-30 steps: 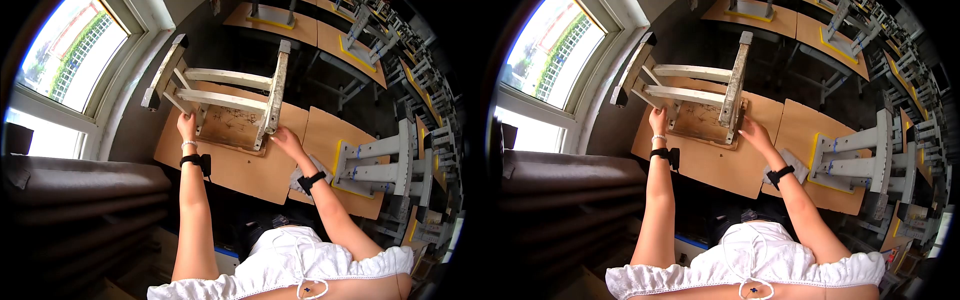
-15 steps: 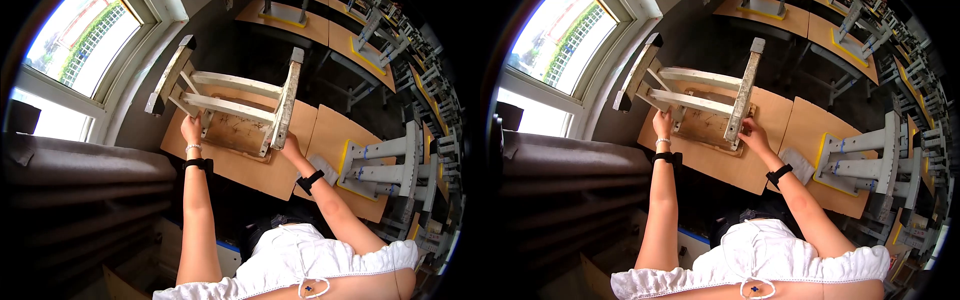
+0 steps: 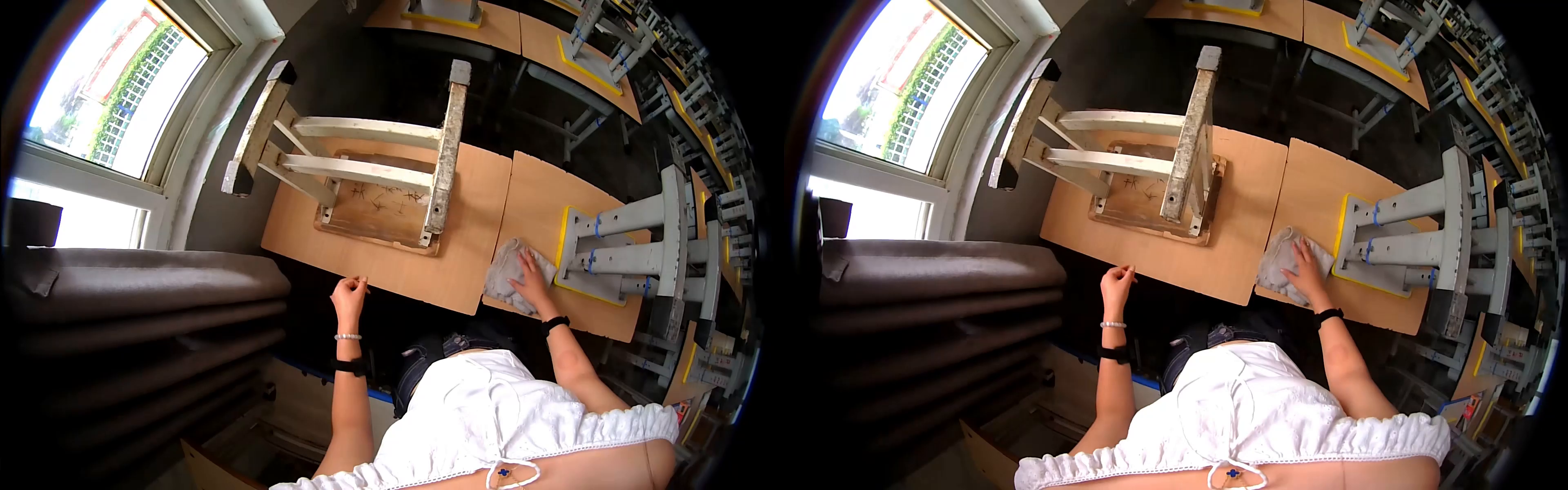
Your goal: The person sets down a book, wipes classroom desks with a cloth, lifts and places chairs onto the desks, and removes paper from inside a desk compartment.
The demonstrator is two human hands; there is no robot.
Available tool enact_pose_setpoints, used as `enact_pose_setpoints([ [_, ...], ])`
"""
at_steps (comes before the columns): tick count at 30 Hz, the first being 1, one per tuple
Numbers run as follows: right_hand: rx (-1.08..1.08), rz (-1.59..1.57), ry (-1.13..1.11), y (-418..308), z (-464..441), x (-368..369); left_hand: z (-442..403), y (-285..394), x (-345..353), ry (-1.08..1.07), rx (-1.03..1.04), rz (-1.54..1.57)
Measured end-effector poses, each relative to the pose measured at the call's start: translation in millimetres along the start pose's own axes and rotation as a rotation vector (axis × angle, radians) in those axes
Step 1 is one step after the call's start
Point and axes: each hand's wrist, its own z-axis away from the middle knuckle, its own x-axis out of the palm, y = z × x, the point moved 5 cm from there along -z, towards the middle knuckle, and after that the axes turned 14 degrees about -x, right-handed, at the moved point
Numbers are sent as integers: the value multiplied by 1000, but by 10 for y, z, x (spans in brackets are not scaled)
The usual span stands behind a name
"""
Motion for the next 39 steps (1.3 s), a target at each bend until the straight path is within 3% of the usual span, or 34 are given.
enact_pose_setpoints([
  [2,-19,62,-102,-134,63,138,160,89,27,-25,-106,-9],
  [3,-34,91,-155,-243,59,220,200,123,50,42,32,-77],
  [5,-83,84,-213,-533,-9,322,296,280,57,-17,-85,-2],
  [7,-88,124,-231,-761,-89,304,320,386,120,9,-26,-138],
  [11,-145,145,-239,-642,-166,293,427,573,343,-55,190,-100],
  [14,-120,191,-165,-285,-449,288,502,662,494,-136,163,-106],
  [17,-12,184,4,24,-930,184,528,689,691,-47,530,-84],
  [18,11,104,124,184,-1096,207,553,723,733,-59,576,-113],
  [20,61,-62,359,514,-1327,332,624,882,767,-288,382,-177],
  [21,189,-371,369,566,-1390,361,684,948,769,-401,278,-211],
  [23,445,-986,371,382,-1484,356,731,978,766,-419,244,-232],
  [24,368,-901,375,114,-1499,297,730,971,777,-402,226,-238],
  [25,183,-600,350,-203,-1472,172,728,961,783,-385,207,-243],
  [27,-177,7,282,-804,-1260,33,761,967,791,-326,370,-235],
  [29,-209,-5,62,-835,-982,393,784,956,835,-310,472,-271],
  [32,-190,80,-81,-940,-677,416,821,941,986,-357,547,-381],
  [34,-206,66,-90,-864,-750,393,816,1031,1180,-381,628,-433],
  [39,-193,80,-13,-656,-1211,347,699,1273,1700,-475,565,-468],
])
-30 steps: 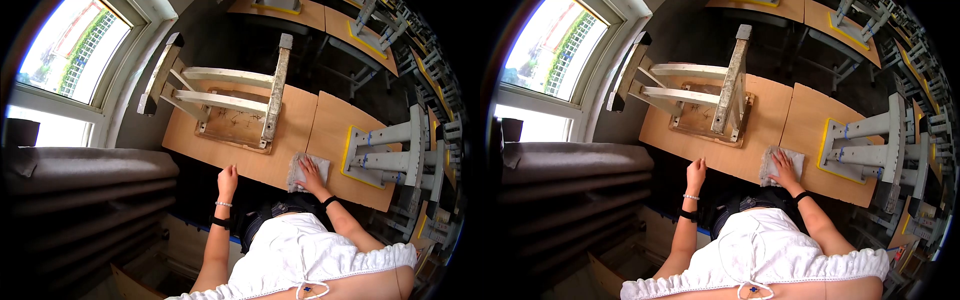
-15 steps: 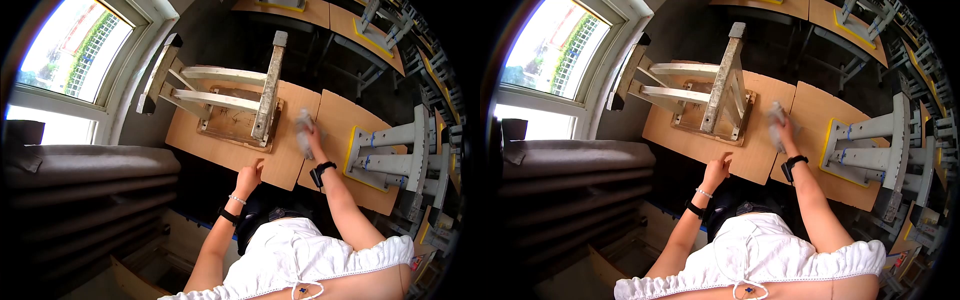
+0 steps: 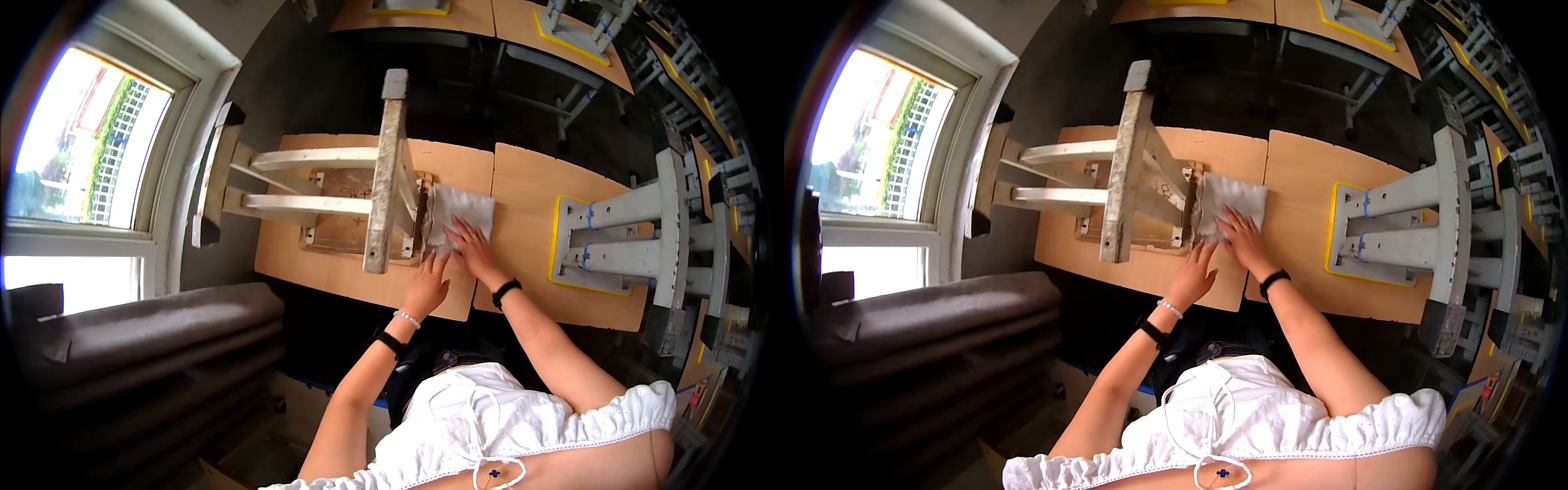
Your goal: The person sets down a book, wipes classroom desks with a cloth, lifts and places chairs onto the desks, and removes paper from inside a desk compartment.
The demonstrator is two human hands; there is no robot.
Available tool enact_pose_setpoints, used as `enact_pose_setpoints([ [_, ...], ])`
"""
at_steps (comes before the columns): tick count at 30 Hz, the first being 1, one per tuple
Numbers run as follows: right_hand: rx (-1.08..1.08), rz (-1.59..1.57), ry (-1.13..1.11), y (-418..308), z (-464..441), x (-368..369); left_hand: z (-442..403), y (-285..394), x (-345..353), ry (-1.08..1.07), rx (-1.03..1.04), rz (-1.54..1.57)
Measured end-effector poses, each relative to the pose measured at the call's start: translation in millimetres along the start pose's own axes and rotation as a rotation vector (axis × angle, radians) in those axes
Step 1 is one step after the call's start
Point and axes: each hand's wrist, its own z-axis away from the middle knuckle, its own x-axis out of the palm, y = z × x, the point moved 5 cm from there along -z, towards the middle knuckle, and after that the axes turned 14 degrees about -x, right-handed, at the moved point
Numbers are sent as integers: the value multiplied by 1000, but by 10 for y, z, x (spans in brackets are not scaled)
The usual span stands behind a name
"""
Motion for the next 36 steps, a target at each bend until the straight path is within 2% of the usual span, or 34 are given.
enact_pose_setpoints([
  [3,22,37,22,292,-491,-42,-253,87,199,50,25,-31],
  [7,93,79,-18,666,-1036,-115,-301,322,120,51,30,-28],
  [12,81,28,-85,553,-884,-156,-116,111,-55,80,16,31],
  [16,5,-64,-127,137,-47,94,225,-221,-184,66,-4,106],
  [20,-110,-127,-388,-625,738,100,479,-462,-144,-21,-31,32],
  [22,-153,-208,-427,-904,889,120,574,-522,-82,-36,-16,-7],
  [24,-183,-201,-454,-1021,841,140,654,-568,-42,-22,-9,-65],
  [27,-280,-189,-516,-1117,664,236,781,-614,-63,148,-72,-228],
  [31,-424,-223,-591,-1301,377,452,899,-851,-223,277,-187,-114],
  [36,-583,-200,-641,-1666,-108,812,991,-1596,-353,343,-434,-90],
])
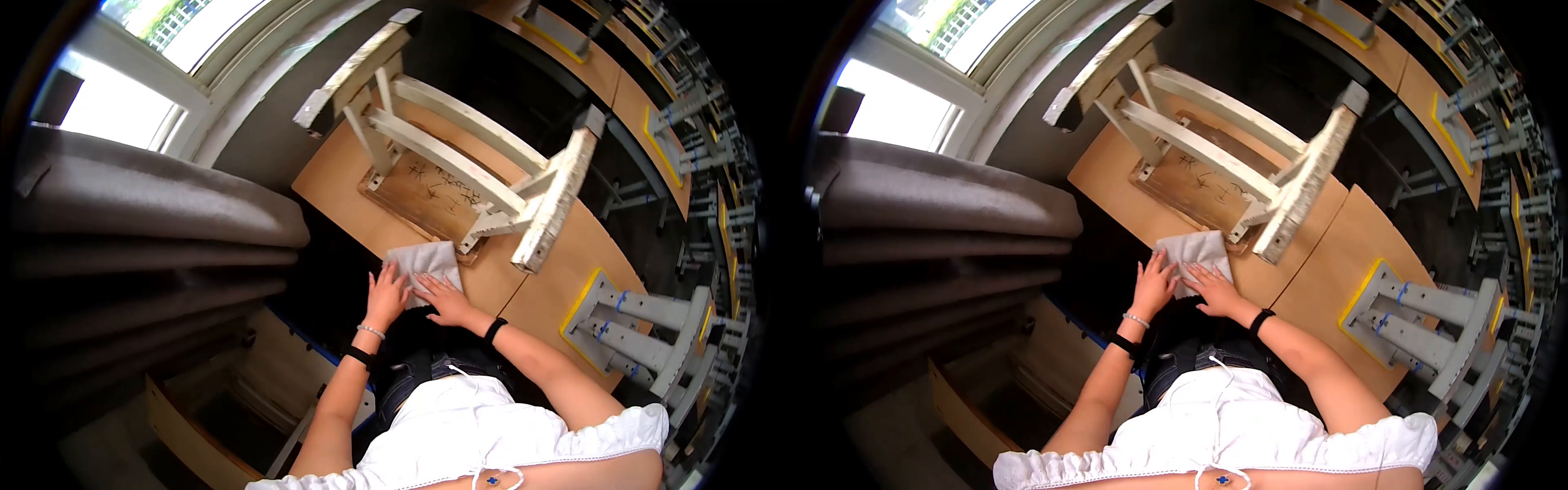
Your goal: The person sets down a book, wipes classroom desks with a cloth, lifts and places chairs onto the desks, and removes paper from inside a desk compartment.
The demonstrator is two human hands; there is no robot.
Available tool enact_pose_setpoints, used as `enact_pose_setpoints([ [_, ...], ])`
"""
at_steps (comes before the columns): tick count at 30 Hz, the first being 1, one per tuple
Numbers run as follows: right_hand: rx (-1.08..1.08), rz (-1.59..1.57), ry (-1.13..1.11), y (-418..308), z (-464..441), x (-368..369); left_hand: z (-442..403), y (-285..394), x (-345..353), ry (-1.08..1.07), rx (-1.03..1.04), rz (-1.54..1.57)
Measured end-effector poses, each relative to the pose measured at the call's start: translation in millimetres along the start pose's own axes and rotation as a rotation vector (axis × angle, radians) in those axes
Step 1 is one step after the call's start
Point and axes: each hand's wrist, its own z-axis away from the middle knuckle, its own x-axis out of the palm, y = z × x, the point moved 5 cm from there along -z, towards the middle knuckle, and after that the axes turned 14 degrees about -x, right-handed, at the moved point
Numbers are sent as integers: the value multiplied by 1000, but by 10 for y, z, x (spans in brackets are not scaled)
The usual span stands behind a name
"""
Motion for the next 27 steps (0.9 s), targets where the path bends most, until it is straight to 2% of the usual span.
enact_pose_setpoints([
  [2,-39,27,-19,34,-271,-21,-144,-245,-34,-12,-23,96],
  [6,-50,-25,-46,180,-712,-70,-465,-537,-173,-5,-4,48],
  [12,-29,1,9,327,-1238,-160,-945,-773,-378,-7,-152,82],
  [14,-20,35,14,332,-1290,-144,-1107,-737,-461,67,-251,167],
  [17,1,91,37,216,-1173,-153,-1342,-510,-536,373,-247,286],
  [20,73,146,-13,108,-959,-4,-1567,-168,-428,312,-297,165],
  [21,70,150,-53,57,-884,28,-1671,-126,-276,177,-302,104],
  [22,69,156,-94,27,-805,57,-1688,-74,-139,161,-339,-11],
  [26,65,85,3,-27,-704,-1,-1743,4,-149,154,-363,-72],
  [27,67,101,-6,-35,-685,13,-1776,-14,-135,218,-337,-92],
])
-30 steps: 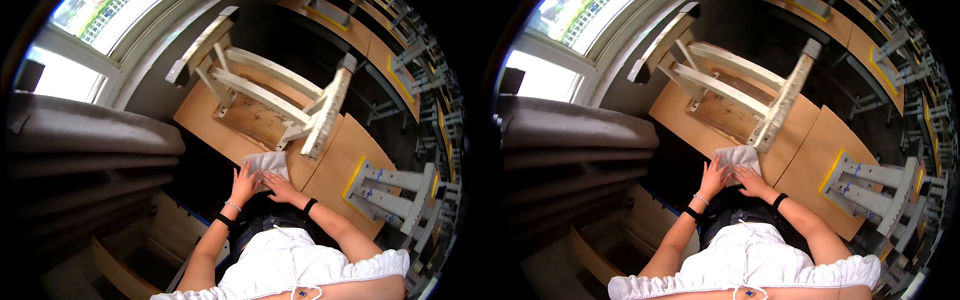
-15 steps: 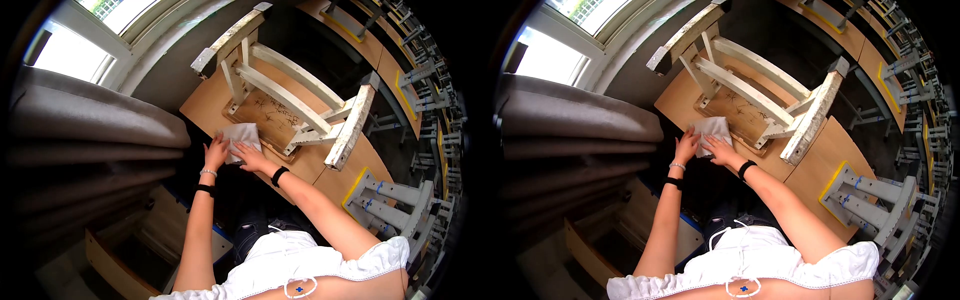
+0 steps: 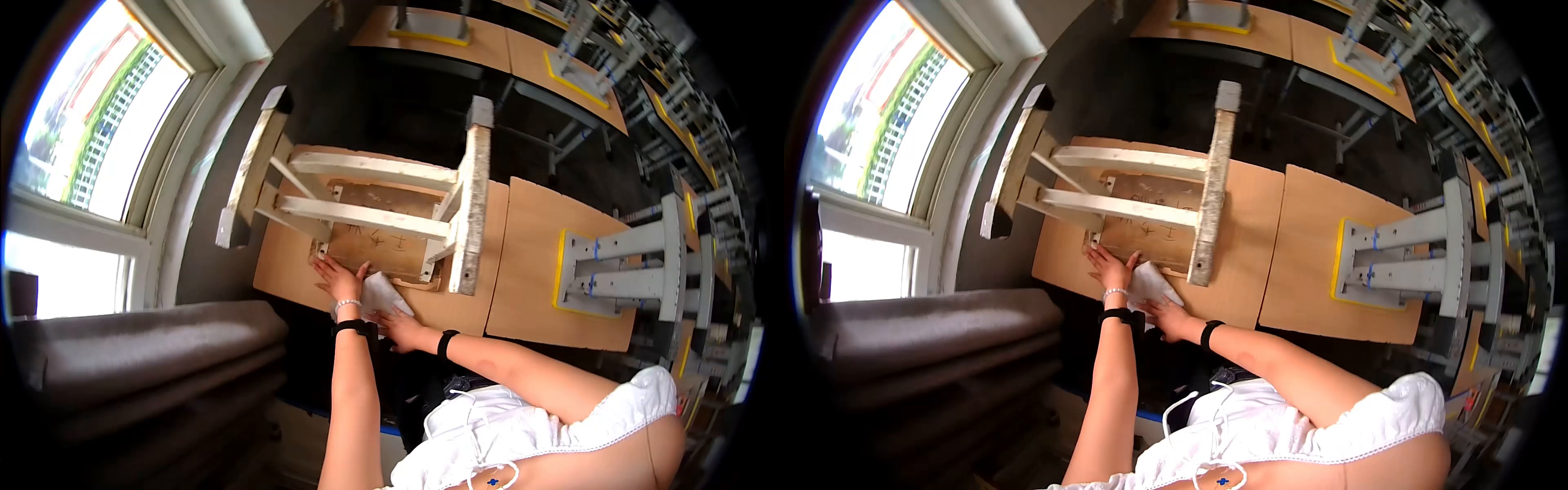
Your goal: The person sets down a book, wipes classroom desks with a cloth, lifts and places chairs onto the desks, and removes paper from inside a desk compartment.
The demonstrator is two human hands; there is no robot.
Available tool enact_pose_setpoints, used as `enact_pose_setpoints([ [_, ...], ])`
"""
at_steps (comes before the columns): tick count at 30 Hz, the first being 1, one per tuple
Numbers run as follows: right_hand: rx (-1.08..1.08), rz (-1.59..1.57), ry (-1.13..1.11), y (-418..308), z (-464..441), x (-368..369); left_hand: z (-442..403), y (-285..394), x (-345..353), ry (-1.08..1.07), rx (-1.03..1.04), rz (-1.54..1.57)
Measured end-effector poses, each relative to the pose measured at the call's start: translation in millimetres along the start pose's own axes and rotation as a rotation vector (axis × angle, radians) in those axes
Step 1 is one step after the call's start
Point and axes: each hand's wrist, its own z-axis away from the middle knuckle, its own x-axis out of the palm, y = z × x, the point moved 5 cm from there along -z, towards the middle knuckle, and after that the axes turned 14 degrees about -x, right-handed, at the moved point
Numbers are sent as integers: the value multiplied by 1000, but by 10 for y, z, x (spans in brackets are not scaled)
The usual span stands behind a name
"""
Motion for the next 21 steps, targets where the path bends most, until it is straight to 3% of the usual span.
enact_pose_setpoints([
  [4,10,95,-141,11,-33,50,-110,11,54,1,-33,-62],
  [15,5,108,-47,74,68,136,-221,-53,119,21,27,-37],
  [17,10,113,47,108,253,174,-247,-78,176,9,35,-17],
  [21,35,91,14,164,856,147,-314,-14,121,-31,37,0],
])
